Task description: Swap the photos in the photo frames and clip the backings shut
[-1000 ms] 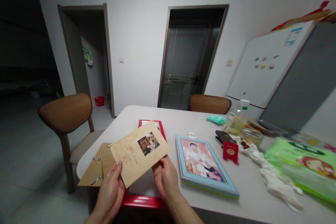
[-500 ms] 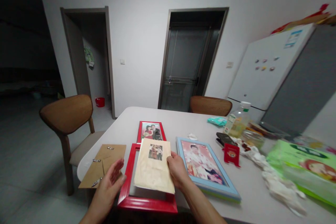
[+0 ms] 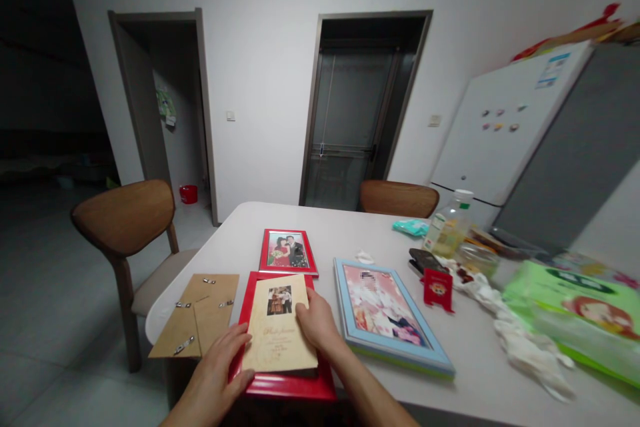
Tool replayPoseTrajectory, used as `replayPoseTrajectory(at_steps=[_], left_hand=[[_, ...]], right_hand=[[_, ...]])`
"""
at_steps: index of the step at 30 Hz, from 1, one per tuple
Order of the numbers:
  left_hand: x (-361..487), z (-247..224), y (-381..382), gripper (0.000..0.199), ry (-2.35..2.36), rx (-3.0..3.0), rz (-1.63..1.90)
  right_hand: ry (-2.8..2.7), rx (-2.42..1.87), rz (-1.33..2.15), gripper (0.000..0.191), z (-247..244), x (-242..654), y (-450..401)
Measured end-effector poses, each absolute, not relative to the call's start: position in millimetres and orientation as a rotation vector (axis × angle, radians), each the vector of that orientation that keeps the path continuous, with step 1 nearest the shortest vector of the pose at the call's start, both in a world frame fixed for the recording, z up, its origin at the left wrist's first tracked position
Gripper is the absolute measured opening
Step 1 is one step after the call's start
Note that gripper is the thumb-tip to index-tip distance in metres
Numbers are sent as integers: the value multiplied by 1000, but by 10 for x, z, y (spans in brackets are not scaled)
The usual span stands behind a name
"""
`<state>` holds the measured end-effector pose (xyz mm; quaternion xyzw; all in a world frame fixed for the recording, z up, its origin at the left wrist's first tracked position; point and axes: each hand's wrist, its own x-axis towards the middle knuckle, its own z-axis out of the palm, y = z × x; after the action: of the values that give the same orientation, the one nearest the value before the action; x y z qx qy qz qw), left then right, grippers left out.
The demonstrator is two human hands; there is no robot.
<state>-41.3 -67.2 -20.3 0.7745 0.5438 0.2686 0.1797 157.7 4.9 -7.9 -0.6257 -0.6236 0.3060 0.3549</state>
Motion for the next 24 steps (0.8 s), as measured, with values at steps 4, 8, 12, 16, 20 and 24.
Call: replayPoseTrajectory(at_steps=[4, 8, 12, 16, 20, 24], left_hand=[[-412, -190, -666, 41, 1529, 2257, 736], [-557, -230, -656, 43, 1557, 2310, 733], [-885, -285, -614, 49, 1673, 2382, 670], [-1236, -379, -512, 59, 1924, 2416, 558], [-1496, -509, -426, 52, 1877, 2550, 607], [-1685, -492, -424, 37, 1686, 2716, 803]], right_hand=[[-1890, -1804, 396, 32, -56, 1639, 37], [-1978, -1933, 168, 27, -123, 1658, 29], [-1999, -1894, 107, 27, -148, 1662, 14], [-2002, -1748, 182, 29, -98, 1573, -52], [-2072, -1501, 344, 29, -65, 1362, -142], [-2096, -1365, 447, 29, -62, 1184, -218]])
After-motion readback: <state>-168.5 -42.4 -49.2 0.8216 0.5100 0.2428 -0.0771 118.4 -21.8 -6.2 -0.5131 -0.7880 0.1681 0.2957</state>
